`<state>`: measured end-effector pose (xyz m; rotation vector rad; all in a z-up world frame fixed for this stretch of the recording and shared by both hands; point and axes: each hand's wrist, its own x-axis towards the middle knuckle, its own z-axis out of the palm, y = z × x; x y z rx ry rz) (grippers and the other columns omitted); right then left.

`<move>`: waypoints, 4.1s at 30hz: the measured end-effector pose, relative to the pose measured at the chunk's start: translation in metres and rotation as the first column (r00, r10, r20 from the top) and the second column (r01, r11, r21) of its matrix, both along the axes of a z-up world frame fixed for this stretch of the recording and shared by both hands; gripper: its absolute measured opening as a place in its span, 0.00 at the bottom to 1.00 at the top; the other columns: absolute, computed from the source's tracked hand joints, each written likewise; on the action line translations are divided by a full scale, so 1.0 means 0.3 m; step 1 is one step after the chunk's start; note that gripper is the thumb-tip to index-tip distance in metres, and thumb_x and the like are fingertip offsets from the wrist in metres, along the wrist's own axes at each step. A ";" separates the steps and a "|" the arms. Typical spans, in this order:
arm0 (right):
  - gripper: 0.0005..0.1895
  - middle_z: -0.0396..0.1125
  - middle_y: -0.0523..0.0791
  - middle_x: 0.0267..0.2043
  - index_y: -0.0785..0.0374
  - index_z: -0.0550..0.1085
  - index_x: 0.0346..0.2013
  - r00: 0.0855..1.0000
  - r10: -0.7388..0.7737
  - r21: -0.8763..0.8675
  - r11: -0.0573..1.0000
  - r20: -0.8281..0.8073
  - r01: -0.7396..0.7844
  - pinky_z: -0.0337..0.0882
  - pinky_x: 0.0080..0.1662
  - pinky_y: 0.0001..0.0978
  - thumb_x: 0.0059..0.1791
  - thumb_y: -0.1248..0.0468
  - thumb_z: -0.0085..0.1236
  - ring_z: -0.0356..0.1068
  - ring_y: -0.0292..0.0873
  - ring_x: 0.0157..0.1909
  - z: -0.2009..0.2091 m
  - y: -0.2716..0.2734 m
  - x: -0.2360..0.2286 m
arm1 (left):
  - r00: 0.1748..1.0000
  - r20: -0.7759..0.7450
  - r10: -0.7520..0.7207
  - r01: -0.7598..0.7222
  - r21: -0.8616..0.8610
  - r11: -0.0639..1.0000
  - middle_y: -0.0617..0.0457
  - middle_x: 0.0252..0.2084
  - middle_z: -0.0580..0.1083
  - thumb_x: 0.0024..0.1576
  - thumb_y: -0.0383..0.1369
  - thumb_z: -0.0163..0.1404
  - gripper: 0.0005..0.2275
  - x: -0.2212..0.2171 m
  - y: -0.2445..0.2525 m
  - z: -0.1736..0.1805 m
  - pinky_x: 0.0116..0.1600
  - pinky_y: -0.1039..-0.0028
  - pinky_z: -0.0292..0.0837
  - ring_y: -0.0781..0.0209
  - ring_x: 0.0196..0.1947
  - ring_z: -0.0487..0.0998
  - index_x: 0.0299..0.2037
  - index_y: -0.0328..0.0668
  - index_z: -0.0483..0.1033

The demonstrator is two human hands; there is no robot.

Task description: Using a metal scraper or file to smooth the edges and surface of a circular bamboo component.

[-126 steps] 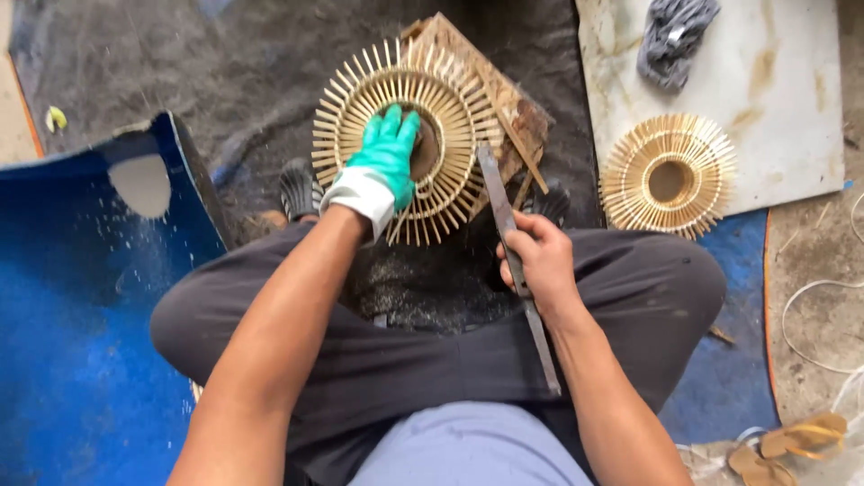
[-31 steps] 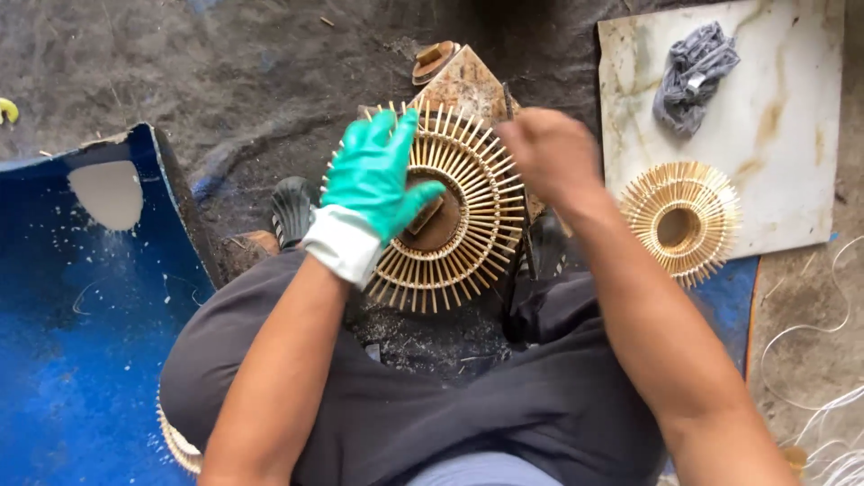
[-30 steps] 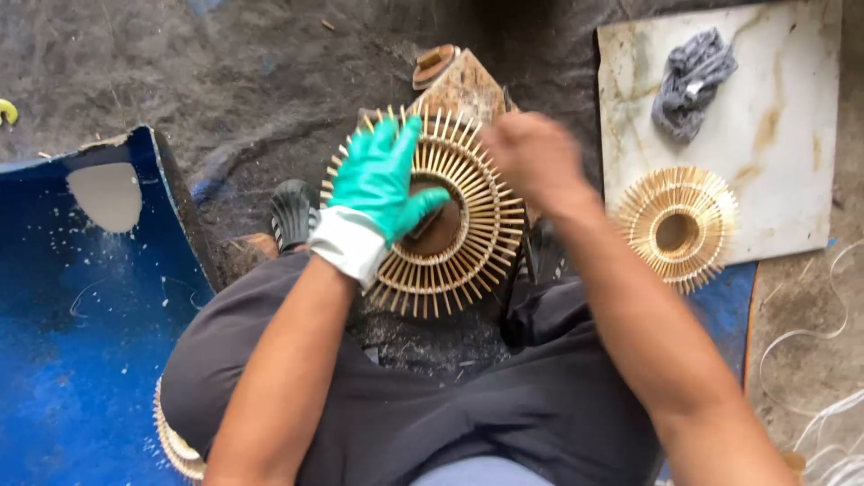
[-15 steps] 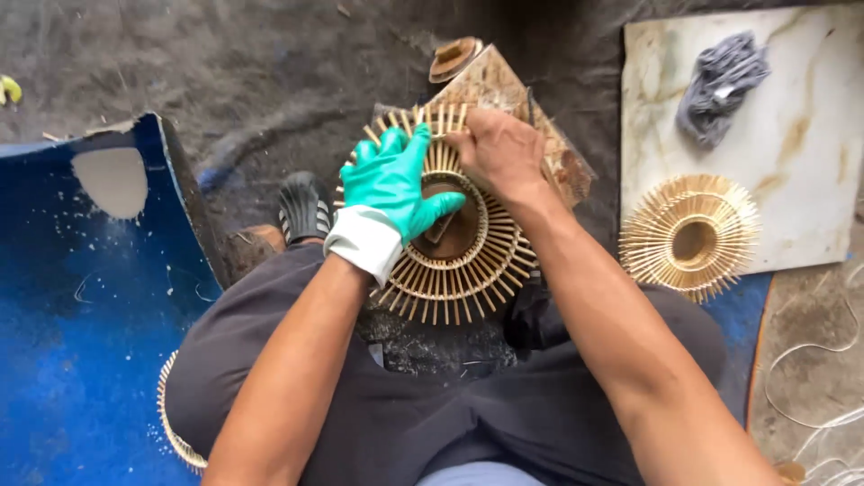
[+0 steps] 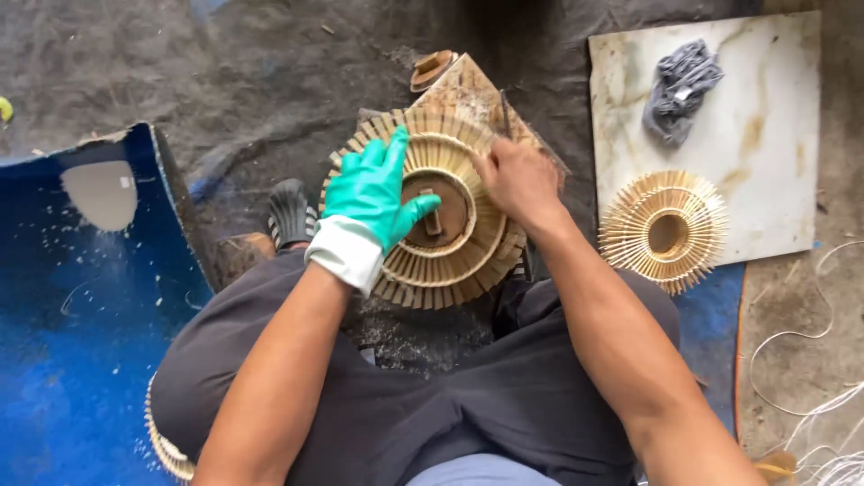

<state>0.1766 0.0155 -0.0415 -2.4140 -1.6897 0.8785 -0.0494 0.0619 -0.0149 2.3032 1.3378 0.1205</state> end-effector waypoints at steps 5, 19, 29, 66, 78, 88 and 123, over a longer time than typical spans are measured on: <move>0.21 0.72 0.48 0.30 0.60 0.75 0.28 0.989 0.127 0.326 0.934 0.073 -0.144 0.69 0.34 0.52 0.53 0.46 0.60 0.72 0.52 0.33 -0.102 0.057 -0.032 | 0.994 -0.110 -0.003 -0.004 -0.065 0.998 0.45 0.55 0.70 0.45 0.58 0.64 0.43 0.004 0.036 0.000 0.53 0.50 0.71 0.41 0.54 0.71 0.67 0.43 0.64; 0.25 0.62 0.40 0.17 0.55 0.67 0.21 0.955 0.167 0.304 0.922 0.244 -0.238 0.59 0.20 0.37 0.56 0.49 0.63 0.62 0.39 0.17 -0.247 0.097 -0.057 | 0.988 -0.148 0.049 -0.084 -0.238 0.968 0.45 0.59 0.68 0.43 0.59 0.63 0.44 0.009 0.045 -0.041 0.52 0.46 0.65 0.38 0.54 0.67 0.69 0.50 0.63; 0.19 0.74 0.47 0.32 0.59 0.79 0.31 0.992 0.042 0.346 0.938 -0.115 0.000 0.72 0.35 0.44 0.53 0.47 0.62 0.74 0.48 0.31 -0.049 0.095 0.128 | 0.956 0.222 0.192 -0.130 -0.268 0.955 0.41 0.53 0.73 0.57 0.41 0.60 0.27 -0.174 0.010 -0.096 0.57 0.57 0.73 0.41 0.52 0.76 0.67 0.45 0.71; 0.16 0.74 0.48 0.28 0.65 0.72 0.39 0.963 -0.033 -0.551 0.825 -0.267 -0.125 0.77 0.39 0.43 0.55 0.53 0.52 0.76 0.42 0.30 0.166 0.071 -0.008 | 0.997 0.047 0.067 -0.052 -0.270 0.961 0.37 0.48 0.71 0.61 0.33 0.54 0.23 -0.046 0.006 0.009 0.41 0.55 0.78 0.39 0.38 0.80 0.67 0.49 0.67; 0.13 0.72 0.56 0.27 0.70 0.69 0.34 0.949 0.183 0.163 0.976 -0.256 -0.144 0.73 0.36 0.51 0.53 0.61 0.56 0.75 0.56 0.30 0.031 -0.046 -0.018 | 0.983 0.149 0.107 -0.088 -0.124 0.988 0.42 0.51 0.71 0.60 0.30 0.53 0.17 -0.081 -0.029 -0.096 0.41 0.54 0.76 0.39 0.40 0.80 0.60 0.45 0.72; 0.15 0.69 0.56 0.23 0.68 0.71 0.32 0.972 0.175 0.041 0.984 -0.154 -0.171 0.71 0.38 0.56 0.57 0.59 0.50 0.73 0.59 0.28 -0.031 -0.084 -0.069 | 0.976 0.195 0.099 -0.083 -0.089 0.993 0.40 0.50 0.70 0.60 0.27 0.52 0.17 -0.127 -0.086 -0.182 0.38 0.50 0.75 0.36 0.39 0.79 0.60 0.40 0.69; 0.17 0.66 0.45 0.21 0.58 0.71 0.26 0.949 0.244 0.485 0.816 0.201 -0.313 0.68 0.27 0.39 0.54 0.53 0.62 0.68 0.45 0.23 -0.106 0.043 -0.131 | 0.975 0.191 0.113 -0.098 -0.086 0.991 0.33 0.54 0.68 0.60 0.28 0.51 0.24 -0.155 -0.156 -0.181 0.41 0.60 0.80 0.38 0.41 0.79 0.67 0.30 0.63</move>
